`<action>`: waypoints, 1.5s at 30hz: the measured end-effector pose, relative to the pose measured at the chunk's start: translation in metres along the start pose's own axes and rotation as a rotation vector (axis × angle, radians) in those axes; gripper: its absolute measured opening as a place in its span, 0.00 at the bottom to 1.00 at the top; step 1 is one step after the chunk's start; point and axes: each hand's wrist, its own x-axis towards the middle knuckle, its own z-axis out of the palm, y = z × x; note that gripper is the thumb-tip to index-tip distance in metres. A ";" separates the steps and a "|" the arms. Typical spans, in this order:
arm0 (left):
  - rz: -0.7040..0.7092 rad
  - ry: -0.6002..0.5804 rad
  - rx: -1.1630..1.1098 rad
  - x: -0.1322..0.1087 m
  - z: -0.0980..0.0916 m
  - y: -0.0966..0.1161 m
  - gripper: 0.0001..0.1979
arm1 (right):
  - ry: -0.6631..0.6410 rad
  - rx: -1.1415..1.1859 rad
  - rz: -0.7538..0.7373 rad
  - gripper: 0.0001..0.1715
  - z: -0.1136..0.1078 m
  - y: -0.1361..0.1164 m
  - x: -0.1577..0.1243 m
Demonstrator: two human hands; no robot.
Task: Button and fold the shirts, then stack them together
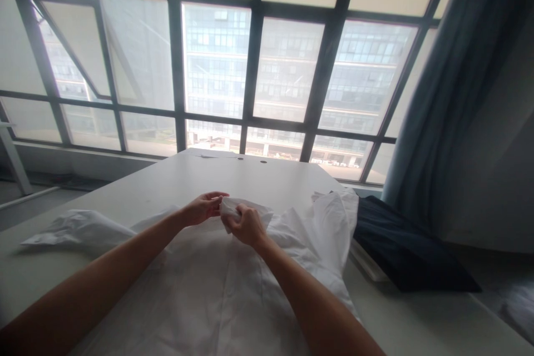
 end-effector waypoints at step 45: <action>0.435 0.145 1.104 -0.006 0.033 -0.003 0.08 | -0.003 -0.289 -0.190 0.17 -0.006 0.017 0.002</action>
